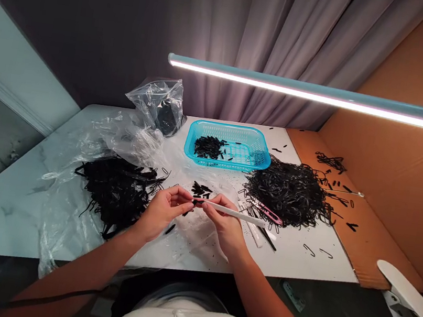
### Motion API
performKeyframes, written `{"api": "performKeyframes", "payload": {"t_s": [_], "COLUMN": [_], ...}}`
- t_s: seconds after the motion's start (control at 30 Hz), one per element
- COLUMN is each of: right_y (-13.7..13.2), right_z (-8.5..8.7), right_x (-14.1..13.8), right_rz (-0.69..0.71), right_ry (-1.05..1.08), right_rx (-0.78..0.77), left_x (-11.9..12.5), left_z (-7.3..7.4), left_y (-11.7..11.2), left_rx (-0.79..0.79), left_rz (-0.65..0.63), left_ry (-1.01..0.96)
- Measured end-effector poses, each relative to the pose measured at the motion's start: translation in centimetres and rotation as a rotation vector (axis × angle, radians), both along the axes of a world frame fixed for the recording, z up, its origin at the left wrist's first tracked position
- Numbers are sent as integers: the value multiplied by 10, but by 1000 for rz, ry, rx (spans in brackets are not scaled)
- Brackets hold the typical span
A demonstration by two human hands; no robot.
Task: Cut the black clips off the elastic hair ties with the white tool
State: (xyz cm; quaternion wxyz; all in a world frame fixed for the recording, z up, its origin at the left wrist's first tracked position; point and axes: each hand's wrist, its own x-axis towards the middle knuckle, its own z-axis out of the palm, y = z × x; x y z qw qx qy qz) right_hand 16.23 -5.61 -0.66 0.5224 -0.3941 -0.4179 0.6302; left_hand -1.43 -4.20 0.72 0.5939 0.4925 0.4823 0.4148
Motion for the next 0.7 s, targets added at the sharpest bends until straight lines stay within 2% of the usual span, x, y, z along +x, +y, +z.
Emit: {"api": "performKeyframes", "payload": {"t_s": [0.17, 0.27, 0.37, 0.53, 0.7], "right_y": [-2, -3, -2, 1, -2], "right_z": [0, 2, 3, 4, 13], "right_x": [-4, -7, -9, -14, -20], "right_rz": [-80, -105, -113, -93, -147], "right_ry": [-143, -220, -187, -102, -241], "right_rx": [25, 77, 67, 57, 121], "left_x": [3, 3, 4, 3, 2], "left_z": [-2, 0, -1, -13, -15], "left_y": [3, 4, 6, 10, 11], "left_rx": [72, 121, 178, 256, 424], "left_rz": [66, 61, 58, 76, 109], "left_ry": [63, 88, 27, -40, 23]}}
